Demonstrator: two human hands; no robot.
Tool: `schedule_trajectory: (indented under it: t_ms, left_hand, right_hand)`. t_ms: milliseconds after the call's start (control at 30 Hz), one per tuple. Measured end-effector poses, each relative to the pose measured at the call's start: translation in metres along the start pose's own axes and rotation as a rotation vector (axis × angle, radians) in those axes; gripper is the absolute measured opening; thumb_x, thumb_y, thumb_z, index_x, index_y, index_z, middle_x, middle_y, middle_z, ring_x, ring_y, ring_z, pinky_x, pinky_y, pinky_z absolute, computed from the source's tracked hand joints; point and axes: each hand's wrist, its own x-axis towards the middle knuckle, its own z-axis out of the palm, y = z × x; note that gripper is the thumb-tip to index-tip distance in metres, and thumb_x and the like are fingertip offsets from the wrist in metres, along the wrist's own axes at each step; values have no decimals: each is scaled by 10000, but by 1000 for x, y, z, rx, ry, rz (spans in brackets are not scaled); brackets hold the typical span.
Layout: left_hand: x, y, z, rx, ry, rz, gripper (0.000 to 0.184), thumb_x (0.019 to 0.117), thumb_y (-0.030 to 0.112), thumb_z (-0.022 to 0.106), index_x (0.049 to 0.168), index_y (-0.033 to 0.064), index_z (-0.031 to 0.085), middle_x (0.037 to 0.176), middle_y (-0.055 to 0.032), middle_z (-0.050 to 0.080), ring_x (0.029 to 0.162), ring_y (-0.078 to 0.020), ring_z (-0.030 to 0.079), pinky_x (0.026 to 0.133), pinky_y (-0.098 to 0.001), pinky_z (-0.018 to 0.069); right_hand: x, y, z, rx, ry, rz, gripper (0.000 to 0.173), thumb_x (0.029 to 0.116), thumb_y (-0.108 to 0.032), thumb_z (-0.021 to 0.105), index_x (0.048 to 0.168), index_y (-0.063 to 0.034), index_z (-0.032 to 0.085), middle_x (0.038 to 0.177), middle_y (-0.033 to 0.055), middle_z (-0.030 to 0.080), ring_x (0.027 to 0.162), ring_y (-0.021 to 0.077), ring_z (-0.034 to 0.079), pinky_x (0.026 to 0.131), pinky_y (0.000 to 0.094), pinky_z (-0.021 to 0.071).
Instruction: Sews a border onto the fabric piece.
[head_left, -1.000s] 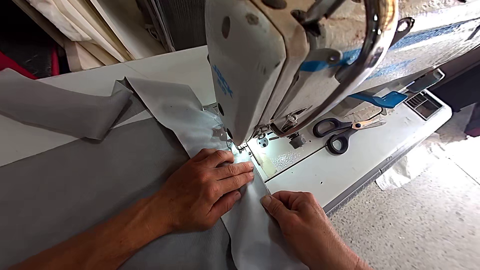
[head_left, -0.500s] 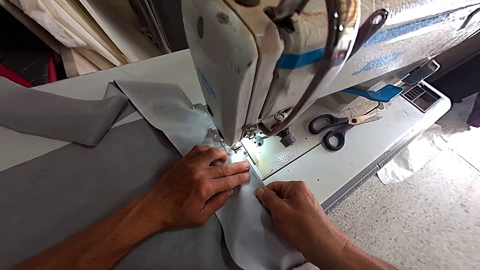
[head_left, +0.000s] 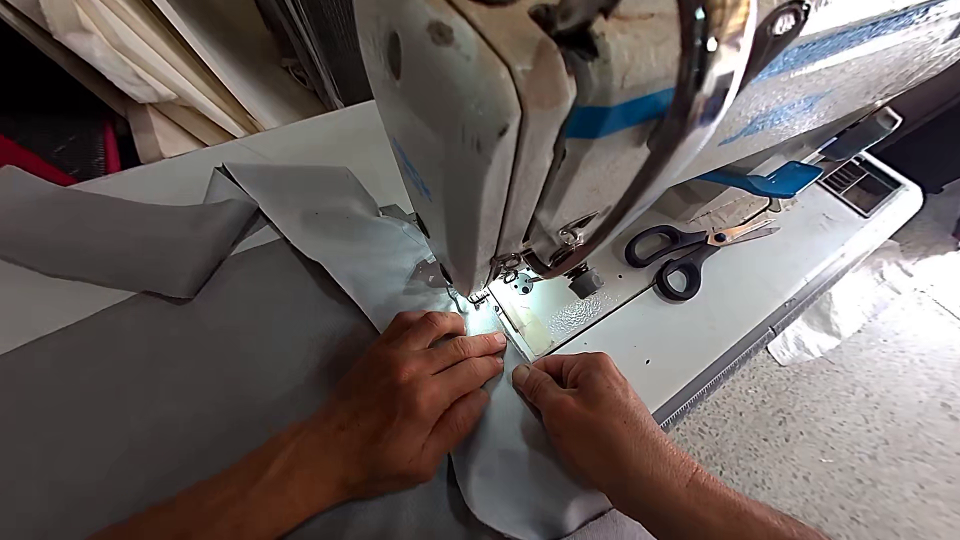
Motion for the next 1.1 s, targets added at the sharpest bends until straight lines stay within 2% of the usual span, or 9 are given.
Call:
schedule_trajectory:
  t_ms: [67,300,833,1100]
  left_hand:
    - [-3,3,4,26,8,-15,412,1058,395,418,1226,209,745,1396,60,645,1316,-164,530,1097,-393,392]
    - [-6,-8,3,70,-30,45,414,1042,376,434,1314,225,706,1462,69,601,1352,-188,501,1092,-403,387]
    - [-7,-33,-6,56,-53,139,396,1022,345,449,1305,285,720,1443,114,613,1345,-175,507,1102,-407,367]
    - [-6,-43,-11,51,-69,153,395,1015,351,454,1299,299,724,1440,120,614,1314,-169,527,1051,-409,399]
  right_hand:
    - [1,-1,1,13,2,7,370,1033,-294,616,691,-165,673,577,-36,566,547,61,553,512,269,418]
    - [4,-7,1,-5,5,13,399,1036,-292,610,664,-154,648,556,-30,541,526,68,531,500,271,397]
    - [13,-21,3,73,-49,82,449,1053,-313,595,646,-131,645,553,-5,553,518,73,543,486,258,405]
    - [17,-30,5,101,-73,123,452,1058,-307,589,649,-119,622,563,8,558,526,84,554,495,263,420]
